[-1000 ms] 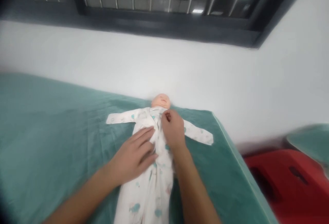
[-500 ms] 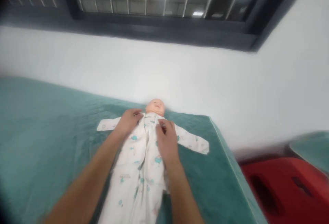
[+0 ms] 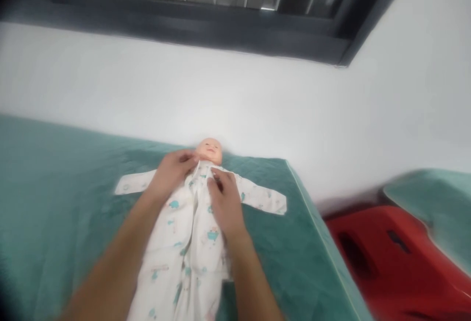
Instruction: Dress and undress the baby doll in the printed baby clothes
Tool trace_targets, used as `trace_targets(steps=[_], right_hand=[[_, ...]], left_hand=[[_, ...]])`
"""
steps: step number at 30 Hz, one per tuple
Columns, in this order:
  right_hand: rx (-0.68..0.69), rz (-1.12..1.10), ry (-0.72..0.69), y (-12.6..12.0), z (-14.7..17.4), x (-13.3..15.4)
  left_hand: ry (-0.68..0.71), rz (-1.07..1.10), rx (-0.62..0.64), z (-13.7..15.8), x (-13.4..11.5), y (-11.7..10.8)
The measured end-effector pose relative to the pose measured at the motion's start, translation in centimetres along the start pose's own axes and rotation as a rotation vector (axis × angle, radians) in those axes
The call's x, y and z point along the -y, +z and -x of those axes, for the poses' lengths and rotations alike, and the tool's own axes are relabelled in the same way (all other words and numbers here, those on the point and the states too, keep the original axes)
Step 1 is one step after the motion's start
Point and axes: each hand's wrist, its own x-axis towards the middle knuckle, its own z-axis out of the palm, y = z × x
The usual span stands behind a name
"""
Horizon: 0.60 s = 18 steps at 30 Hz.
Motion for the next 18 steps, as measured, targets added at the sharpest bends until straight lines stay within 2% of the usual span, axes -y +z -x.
trace_targets(steps=[4,10,15,18], right_hand=[[0.009,0.021,-0.009,0.1,-0.3,0.0],[0.029,0.098,0.016,0.2,-1.8,0.7],[0.030,0.013,-0.115,0.2,-2.8,1.5],[0.037,-0.026,-0.140,0.6,-2.9,1.5]], left_hand=[[0.044,-0.072,0.016,0.0,-0.3,0.9],[0.048,-0.104,0.009,-0.1,0.0,0.8],[0.052,-0.014,0.001,0.1,0.3,0.8],[0.059,0.015,0.008,0.0,0.6,1.0]])
